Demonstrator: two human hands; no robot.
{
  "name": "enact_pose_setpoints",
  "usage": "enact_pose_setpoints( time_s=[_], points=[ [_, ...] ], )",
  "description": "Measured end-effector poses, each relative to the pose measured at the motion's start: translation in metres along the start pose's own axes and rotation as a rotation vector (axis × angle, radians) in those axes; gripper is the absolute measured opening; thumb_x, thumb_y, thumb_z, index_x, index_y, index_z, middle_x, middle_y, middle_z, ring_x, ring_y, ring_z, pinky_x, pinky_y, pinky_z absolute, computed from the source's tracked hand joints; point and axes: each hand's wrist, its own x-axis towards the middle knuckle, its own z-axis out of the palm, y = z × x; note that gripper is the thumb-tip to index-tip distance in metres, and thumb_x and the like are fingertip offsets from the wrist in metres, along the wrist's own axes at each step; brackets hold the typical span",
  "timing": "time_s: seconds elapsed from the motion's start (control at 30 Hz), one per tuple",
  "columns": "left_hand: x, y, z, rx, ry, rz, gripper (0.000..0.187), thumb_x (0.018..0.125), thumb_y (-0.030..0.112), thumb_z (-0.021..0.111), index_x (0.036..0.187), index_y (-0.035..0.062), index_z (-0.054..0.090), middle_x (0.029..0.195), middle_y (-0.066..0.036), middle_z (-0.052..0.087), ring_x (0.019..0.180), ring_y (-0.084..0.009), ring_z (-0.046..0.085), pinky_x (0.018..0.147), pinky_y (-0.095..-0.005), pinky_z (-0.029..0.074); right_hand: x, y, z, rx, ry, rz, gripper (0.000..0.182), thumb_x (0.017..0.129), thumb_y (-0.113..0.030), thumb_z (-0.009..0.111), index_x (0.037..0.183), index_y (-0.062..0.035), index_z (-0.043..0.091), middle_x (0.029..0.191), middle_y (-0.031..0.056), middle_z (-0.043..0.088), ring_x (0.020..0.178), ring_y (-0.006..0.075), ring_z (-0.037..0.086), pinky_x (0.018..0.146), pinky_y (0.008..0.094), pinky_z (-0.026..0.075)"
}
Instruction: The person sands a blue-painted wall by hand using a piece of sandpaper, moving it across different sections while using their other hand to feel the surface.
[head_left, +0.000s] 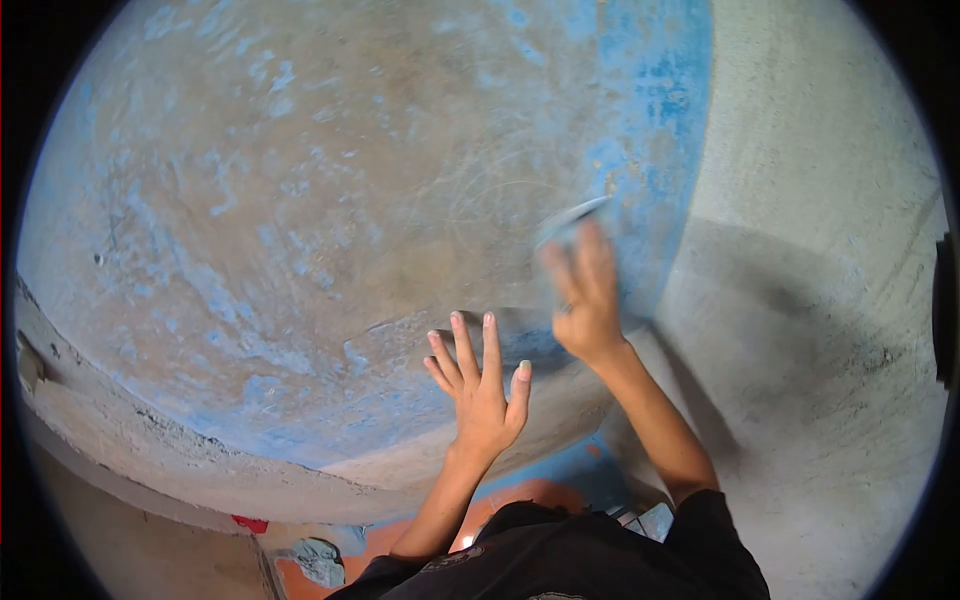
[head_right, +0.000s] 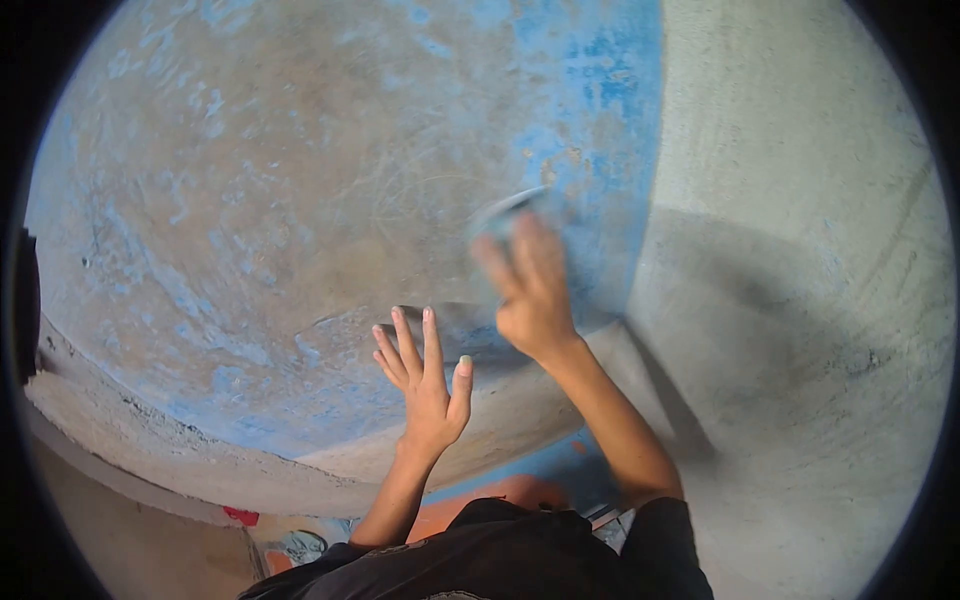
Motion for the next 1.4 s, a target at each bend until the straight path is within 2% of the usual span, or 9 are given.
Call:
enact_pose_setpoints(
  time_s=[0.07, 0.2, 0.33, 0.5, 0.6, 0.77, 0.87, 1.27, 1.4],
  points=[
    [-0.002, -0.006, -0.002, -0.047, 0.056, 0.005, 0.067, 0.098, 0.036, 0.050, 0.153, 0.0058, 0.029, 0.161, -0.026, 0.002, 0.146, -0.0507, -0.010, 0.110, -0.0663, -0.006, -0.003, 0.004, -0.011, 0.015, -0.407, -0.468, 0.053, 0.091, -0.010, 0.056, 0.144, -0.0120, 0.048, 0.155, 0.0267, 0.027, 0.142, 0.0468, 0.027, 0.116, 0.0546, 0.020],
    [-0.006, -0.014, -0.011, 0.027, 0.158, -0.056, 0.064, 0.097, 0.036, 0.052, 0.152, 0.0063, 0.033, 0.161, -0.026, 0.005, 0.146, -0.0501, -0.005, 0.111, -0.0651, -0.003, 0.034, 0.005, 0.005, 0.019, 0.316, 0.201, 0.064, 0.081, -0.007, 0.061, 0.141, -0.0247, 0.053, 0.151, 0.0147, 0.042, 0.136, 0.0328, 0.043, 0.112, 0.0508, 0.031],
    [-0.010, -0.033, -0.022, -0.023, 0.244, -0.051, 0.063, 0.097, 0.034, 0.053, 0.151, 0.0066, 0.036, 0.161, -0.026, 0.007, 0.147, -0.0481, -0.004, 0.112, -0.0633, -0.003, 0.020, -0.023, -0.011, 0.045, -0.436, -0.376, 0.055, 0.090, -0.007, 0.057, 0.144, -0.0092, 0.047, 0.154, 0.0257, 0.031, 0.141, 0.0437, 0.031, 0.115, 0.0548, 0.023],
    [-0.023, -0.058, -0.057, 0.094, 0.277, -0.154, 0.062, 0.096, 0.031, 0.054, 0.151, 0.0084, 0.037, 0.162, -0.024, 0.007, 0.148, -0.0461, -0.005, 0.112, -0.0633, -0.002, 0.041, -0.042, 0.013, 0.013, 0.189, 0.125, 0.067, 0.077, -0.008, 0.065, 0.139, -0.0315, 0.055, 0.152, 0.0138, 0.042, 0.135, 0.0316, 0.045, 0.111, 0.0499, 0.033],
    [-0.027, -0.075, -0.076, 0.101, 0.340, -0.159, 0.060, 0.096, 0.030, 0.055, 0.151, 0.0103, 0.038, 0.162, -0.023, 0.006, 0.148, -0.0452, -0.005, 0.112, -0.0637, -0.001, 0.035, -0.081, 0.008, 0.025, -0.479, -0.417, 0.060, 0.083, -0.009, 0.062, 0.141, -0.0217, 0.053, 0.155, 0.0194, 0.034, 0.141, 0.0393, 0.035, 0.114, 0.0531, 0.026],
    [-0.036, -0.099, -0.105, 0.138, 0.384, -0.172, 0.061, 0.096, 0.028, 0.055, 0.151, 0.0082, 0.037, 0.162, -0.024, 0.005, 0.148, -0.0460, -0.004, 0.113, -0.0612, 0.001, 0.093, -0.130, 0.041, -0.018, 0.182, -0.002, 0.061, 0.084, -0.010, 0.060, 0.141, -0.0276, 0.053, 0.151, 0.0066, 0.045, 0.139, 0.0239, 0.042, 0.110, 0.0526, 0.034],
    [-0.046, -0.116, -0.129, 0.137, 0.387, -0.177, 0.061, 0.095, 0.029, 0.057, 0.150, 0.0105, 0.039, 0.162, -0.024, 0.005, 0.147, -0.0472, -0.004, 0.112, -0.0637, 0.002, 0.077, -0.184, 0.051, -0.004, -0.324, -0.446, 0.060, 0.084, -0.009, 0.059, 0.142, -0.0246, 0.052, 0.153, 0.0109, 0.041, 0.141, 0.0280, 0.038, 0.111, 0.0541, 0.031],
    [-0.109, -0.201, -0.201, 0.180, 0.396, -0.243, 0.060, 0.094, 0.022, 0.059, 0.150, 0.0120, 0.040, 0.161, -0.026, 0.004, 0.146, -0.0514, 0.001, 0.115, -0.0605, 0.009, 0.101, -0.303, 0.106, 0.021, -0.269, -0.606, 0.059, 0.083, -0.017, 0.064, 0.140, -0.0225, 0.054, 0.149, 0.0101, 0.046, 0.136, 0.0287, 0.044, 0.105, 0.0525, 0.040],
    [-0.121, -0.211, -0.207, 0.134, 0.383, -0.277, 0.062, 0.093, 0.022, 0.060, 0.150, 0.0093, 0.039, 0.161, -0.028, 0.003, 0.145, -0.0531, 0.001, 0.114, -0.0614, 0.010, 0.117, -0.329, 0.105, -0.113, -0.157, -0.371, 0.066, 0.080, -0.013, 0.066, 0.143, -0.0229, 0.051, 0.152, 0.0112, 0.042, 0.138, 0.0281, 0.042, 0.106, 0.0523, 0.037]
  ],
)
